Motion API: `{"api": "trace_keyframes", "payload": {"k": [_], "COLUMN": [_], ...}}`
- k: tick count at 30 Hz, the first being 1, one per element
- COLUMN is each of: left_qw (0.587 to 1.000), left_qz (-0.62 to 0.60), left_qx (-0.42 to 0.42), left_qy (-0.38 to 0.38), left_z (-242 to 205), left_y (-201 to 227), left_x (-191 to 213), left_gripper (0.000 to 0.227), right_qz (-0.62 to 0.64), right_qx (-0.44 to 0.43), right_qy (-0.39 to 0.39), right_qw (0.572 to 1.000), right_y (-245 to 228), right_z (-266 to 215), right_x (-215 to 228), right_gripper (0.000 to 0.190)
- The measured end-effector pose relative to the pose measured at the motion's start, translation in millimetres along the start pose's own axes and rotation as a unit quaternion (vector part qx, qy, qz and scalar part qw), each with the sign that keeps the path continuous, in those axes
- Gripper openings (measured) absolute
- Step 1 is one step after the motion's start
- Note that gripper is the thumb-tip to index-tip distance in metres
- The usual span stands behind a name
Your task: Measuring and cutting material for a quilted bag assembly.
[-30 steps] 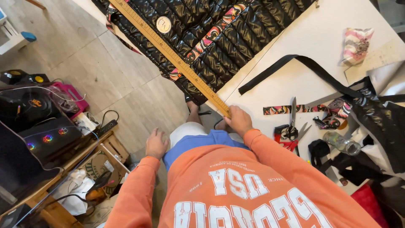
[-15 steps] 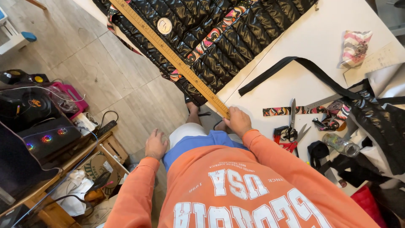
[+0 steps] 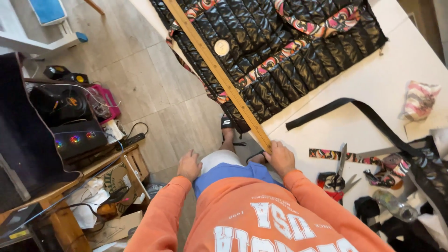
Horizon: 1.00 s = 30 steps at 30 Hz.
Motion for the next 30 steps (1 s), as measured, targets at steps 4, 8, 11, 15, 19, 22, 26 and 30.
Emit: {"api": "trace_keyframes", "payload": {"k": [4,8,11,15,19,22,26,30], "left_qw": [1.0,1.0,0.999,0.999,0.998,0.998,0.998,0.998], "left_qz": [-0.004,-0.018,-0.029,-0.029,-0.037,-0.047,-0.049,-0.051], "left_qx": [0.001,0.0,0.011,0.002,-0.047,-0.046,-0.045,-0.045], "left_qy": [-0.001,0.003,-0.018,-0.013,0.026,0.013,0.012,0.012], "left_z": [6.4,5.8,9.4,15.0,29.2,25.9,33.9,39.1], "left_y": [-0.9,-2.5,-5.0,-5.9,-6.6,-3.3,-6.4,-10.1], "left_x": [-7.0,-7.2,-8.7,-9.8,-15.6,-4.1,-6.9,-8.4], "left_gripper": [0.049,0.048,0.05,0.048,0.051,0.049,0.047,0.048], "right_qz": [-0.016,-0.037,-0.044,-0.04,0.025,0.023,0.022,0.023], "right_qx": [0.002,0.005,0.008,-0.004,0.0,-0.009,-0.015,-0.016], "right_qy": [0.013,0.034,0.034,0.018,0.003,-0.004,-0.01,-0.011], "right_qw": [1.0,0.999,0.998,0.999,1.0,1.0,1.0,1.0], "right_y": [2.8,5.2,5.4,12.5,19.6,21.0,17.6,13.6], "right_z": [3.8,7.0,7.3,9.9,11.4,15.2,13.9,15.5], "right_x": [-7.2,-14.0,-15.3,-22.6,-25.7,-26.2,-19.7,-14.6], "right_gripper": [0.046,0.048,0.047,0.049,0.043,0.04,0.043,0.044]}}
Point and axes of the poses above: each hand's wrist, its own z-axis towards the middle knuckle, its own x-axis out of the back of the hand, y = z × x, the point moved 6 cm from there along z, towards the middle knuckle, and after that the axes turned 13 degrees about -y, right-handed, at the moved point
